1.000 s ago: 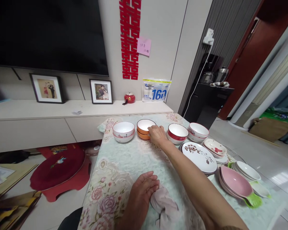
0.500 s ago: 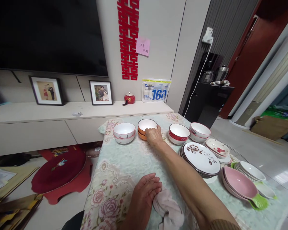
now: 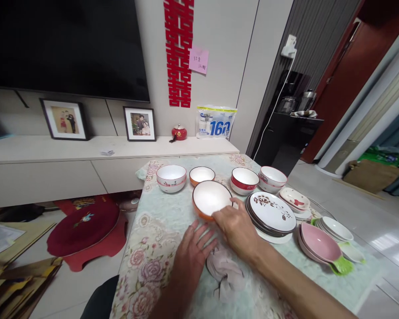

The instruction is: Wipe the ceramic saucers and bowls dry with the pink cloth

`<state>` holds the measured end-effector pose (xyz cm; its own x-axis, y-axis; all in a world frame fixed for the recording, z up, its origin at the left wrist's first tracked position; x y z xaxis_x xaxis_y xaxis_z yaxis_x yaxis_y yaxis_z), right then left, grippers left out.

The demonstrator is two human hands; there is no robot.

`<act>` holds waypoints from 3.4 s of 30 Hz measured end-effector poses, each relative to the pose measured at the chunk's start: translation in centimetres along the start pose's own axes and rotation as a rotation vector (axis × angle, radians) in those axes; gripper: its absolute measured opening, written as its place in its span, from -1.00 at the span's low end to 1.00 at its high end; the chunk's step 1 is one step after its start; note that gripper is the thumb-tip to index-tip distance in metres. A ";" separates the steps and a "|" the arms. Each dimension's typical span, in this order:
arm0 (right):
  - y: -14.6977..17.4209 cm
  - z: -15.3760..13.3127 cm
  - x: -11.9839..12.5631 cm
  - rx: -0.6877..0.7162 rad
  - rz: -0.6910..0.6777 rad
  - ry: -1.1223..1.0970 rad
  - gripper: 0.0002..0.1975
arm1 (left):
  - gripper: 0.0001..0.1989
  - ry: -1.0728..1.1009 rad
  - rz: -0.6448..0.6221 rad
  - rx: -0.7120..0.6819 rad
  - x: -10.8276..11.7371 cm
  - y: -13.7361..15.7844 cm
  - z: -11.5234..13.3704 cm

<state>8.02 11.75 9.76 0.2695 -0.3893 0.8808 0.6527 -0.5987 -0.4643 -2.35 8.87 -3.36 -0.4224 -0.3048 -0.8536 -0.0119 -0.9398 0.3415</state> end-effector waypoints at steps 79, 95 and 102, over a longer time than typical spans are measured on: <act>1.6 -3.7 -6.9 -0.073 -0.112 -0.341 -0.60 | -0.37 -0.478 -0.031 -0.519 -0.7 -2.2 5.3; 1.5 -4.5 -6.8 -0.021 -0.052 -0.596 -0.49 | -0.31 -0.440 -0.025 -0.514 -0.7 -1.3 4.2; 2.0 -3.4 -6.7 -0.109 -0.050 -0.317 -0.48 | -0.30 -0.412 -0.020 -0.490 -0.9 -1.3 4.4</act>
<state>5.14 10.76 2.60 0.4575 -0.1308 0.8795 0.5956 -0.6894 -0.4123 -5.97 11.10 -1.28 -0.7413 -0.2941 -0.6033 0.3514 -0.9359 0.0243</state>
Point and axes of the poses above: each hand's wrist, its own y-axis away from the middle knuckle, its own x-axis out of the back of the hand, z = x × y, the point moved 6 cm from there along -y, towards the middle knuckle, and after that the axes turned 1 degree about z, right-handed, at the moved point
